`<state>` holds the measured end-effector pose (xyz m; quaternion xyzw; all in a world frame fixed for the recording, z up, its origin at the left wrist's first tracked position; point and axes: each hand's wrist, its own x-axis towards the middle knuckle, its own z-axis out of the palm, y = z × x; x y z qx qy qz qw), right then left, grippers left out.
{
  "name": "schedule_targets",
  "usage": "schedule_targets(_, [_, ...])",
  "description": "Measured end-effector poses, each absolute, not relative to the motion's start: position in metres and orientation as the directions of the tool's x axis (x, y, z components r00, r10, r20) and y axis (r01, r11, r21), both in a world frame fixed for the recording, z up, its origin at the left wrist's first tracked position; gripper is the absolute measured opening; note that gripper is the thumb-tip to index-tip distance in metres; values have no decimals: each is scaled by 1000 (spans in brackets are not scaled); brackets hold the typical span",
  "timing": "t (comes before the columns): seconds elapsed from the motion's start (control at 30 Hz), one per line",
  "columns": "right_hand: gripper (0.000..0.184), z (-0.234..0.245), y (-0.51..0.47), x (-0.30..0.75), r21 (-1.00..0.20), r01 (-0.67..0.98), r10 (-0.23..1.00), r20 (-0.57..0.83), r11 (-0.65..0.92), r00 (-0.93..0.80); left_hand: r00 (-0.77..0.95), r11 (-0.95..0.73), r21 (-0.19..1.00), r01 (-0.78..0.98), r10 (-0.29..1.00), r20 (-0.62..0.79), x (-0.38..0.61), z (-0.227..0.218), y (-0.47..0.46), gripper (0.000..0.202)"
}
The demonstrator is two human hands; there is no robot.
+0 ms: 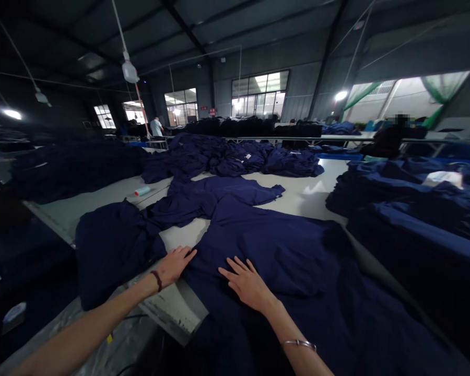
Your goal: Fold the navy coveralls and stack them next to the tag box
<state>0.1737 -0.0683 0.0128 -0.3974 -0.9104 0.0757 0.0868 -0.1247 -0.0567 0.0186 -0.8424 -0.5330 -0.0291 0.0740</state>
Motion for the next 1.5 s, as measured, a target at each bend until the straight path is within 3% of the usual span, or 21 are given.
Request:
schedule_targets(0.13, [46,30,-79,179,-216,742,773,201,634,-602,527,-536,13,844,833,171,-111,36,-53,63])
schedule_targets(0.23, [47,30,-78,190,-171,864,866,270,473,-421,632,-662,165,731,749,199,-94,41,-45,60])
schedule_targets(0.3, [49,24,-76,200,-136,925,907,289,354,-304,657,-676,205,708,737,160,-82,38,-40,53])
schedule_targets(0.37, [51,16,-76,213,-99,962,937,273,253,-218,627,-630,172,757,775,77,-73,30,-35,53])
schedule_targets(0.47, [54,9,-78,229,-103,985,982,143,137,-122,561,-555,96,826,826,-48,-72,18,-29,60])
schedule_targets(0.6, [57,12,-82,236,-165,981,995,23,101,-98,519,-516,65,854,842,-146,-73,20,-24,61])
schedule_targets(0.77, [54,16,-88,244,-124,991,988,151,42,-22,596,-593,74,802,803,-23,-46,35,-35,59])
schedule_targets(0.83, [54,11,-89,256,-107,994,989,140,-22,37,640,-637,87,766,768,-14,-34,36,-40,58])
schedule_targets(0.97, [51,5,-78,284,-42,999,998,52,-16,19,592,-585,91,806,801,-88,-21,31,-42,61])
schedule_targets(1.17, [54,23,-47,295,-45,998,998,51,36,-34,482,-472,96,876,858,-177,-19,27,-37,74])
schedule_targets(1.37, [52,15,-45,288,-73,997,985,171,7,6,516,-516,74,853,856,30,-9,30,-23,65])
schedule_targets(1.5, [55,6,-48,290,-97,995,997,65,-32,39,509,-501,98,860,855,-101,-8,22,-12,67])
